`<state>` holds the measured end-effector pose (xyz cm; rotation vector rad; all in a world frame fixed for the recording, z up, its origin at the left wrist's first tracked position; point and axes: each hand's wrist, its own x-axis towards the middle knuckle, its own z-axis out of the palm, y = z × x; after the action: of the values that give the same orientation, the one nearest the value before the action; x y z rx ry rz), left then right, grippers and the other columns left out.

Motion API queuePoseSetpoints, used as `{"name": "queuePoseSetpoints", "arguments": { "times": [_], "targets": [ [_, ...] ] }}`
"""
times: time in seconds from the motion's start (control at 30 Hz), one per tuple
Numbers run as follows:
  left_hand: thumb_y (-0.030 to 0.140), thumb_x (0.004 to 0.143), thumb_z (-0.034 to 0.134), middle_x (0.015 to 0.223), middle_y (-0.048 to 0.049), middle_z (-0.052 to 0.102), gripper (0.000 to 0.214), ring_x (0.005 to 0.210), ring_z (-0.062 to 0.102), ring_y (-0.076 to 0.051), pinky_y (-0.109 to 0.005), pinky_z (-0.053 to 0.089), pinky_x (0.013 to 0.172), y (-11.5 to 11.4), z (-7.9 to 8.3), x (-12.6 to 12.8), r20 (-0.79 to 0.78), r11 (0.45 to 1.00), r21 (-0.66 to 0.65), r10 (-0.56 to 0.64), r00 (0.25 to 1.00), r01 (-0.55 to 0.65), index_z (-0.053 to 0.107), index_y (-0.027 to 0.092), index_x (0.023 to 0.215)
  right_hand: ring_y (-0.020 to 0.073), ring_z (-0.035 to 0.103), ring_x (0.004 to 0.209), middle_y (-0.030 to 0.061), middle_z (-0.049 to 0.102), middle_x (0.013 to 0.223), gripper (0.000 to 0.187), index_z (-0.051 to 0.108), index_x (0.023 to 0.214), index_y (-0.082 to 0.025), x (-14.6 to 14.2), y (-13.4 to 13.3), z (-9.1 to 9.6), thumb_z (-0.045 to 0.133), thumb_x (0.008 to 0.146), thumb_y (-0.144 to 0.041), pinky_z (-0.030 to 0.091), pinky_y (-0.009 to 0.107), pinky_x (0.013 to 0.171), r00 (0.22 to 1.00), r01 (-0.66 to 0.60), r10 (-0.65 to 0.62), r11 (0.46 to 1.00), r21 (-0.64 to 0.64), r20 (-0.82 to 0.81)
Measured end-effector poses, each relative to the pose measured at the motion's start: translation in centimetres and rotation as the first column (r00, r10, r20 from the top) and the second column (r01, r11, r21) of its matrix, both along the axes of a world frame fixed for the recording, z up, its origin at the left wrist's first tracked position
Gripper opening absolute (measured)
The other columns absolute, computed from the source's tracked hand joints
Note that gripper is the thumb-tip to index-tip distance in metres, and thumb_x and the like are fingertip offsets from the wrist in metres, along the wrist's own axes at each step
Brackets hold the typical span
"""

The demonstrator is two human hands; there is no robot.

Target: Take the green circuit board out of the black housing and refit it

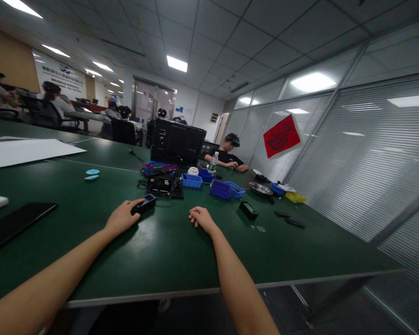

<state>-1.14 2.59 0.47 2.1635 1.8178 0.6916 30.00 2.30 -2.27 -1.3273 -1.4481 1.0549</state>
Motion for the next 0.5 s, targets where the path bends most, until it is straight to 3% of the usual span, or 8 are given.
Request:
{"name": "queuePoseSetpoints", "arguments": {
  "times": [0.13,0.27,0.37,0.5],
  "targets": [
    [0.035,0.072,0.043,0.109,-0.0089,0.052,0.055,0.091,0.056,-0.025,-0.031,0.045,0.073,0.7,0.7,-3.5,-0.020,0.984,0.000,0.179,0.984,-0.179,0.042,0.028,0.127,0.0074,0.052,0.044,0.0011,0.059,0.063,0.007,0.054,0.077,-0.013,-0.1,-0.1,0.2,0.049,0.072,-0.012,0.036,0.015,0.031,1.000,0.010,-0.010,1.000,-0.003,0.003],
    [0.038,0.075,0.040,0.112,-0.0141,0.051,0.055,0.096,0.054,-0.029,-0.036,0.045,0.071,1.2,1.2,-6.4,-0.001,0.913,-0.017,0.407,0.913,-0.407,0.038,0.024,0.129,0.0066,0.050,0.043,0.0006,0.059,0.063,0.007,0.053,0.076,-0.013,-0.2,-0.3,0.4,0.048,0.072,-0.011,0.036,0.015,0.030,1.000,0.008,-0.008,1.000,-0.003,0.008],
    [0.041,0.075,0.040,0.115,-0.0171,0.050,0.059,0.099,0.052,-0.033,-0.039,0.044,0.072,1.5,1.2,-7.5,0.032,0.839,-0.016,0.544,0.838,-0.544,0.034,0.020,0.130,0.0066,0.050,0.042,0.0004,0.059,0.063,0.007,0.052,0.076,-0.013,-0.3,-0.2,0.5,0.048,0.071,-0.010,0.035,0.015,0.029,1.000,0.017,-0.017,1.000,-0.009,0.019],
    [0.045,0.072,0.043,0.119,-0.0204,0.048,0.070,0.105,0.048,-0.036,-0.045,0.041,0.079,1.8,1.0,-7.4,0.081,0.787,-0.023,0.616,0.784,-0.616,0.026,0.013,0.132,0.0072,0.050,0.043,0.0003,0.058,0.063,0.007,0.052,0.076,-0.013,-0.4,0.0,0.3,0.047,0.071,-0.011,0.034,0.015,0.028,0.999,0.021,-0.021,1.000,-0.011,0.028]
  ]
}}
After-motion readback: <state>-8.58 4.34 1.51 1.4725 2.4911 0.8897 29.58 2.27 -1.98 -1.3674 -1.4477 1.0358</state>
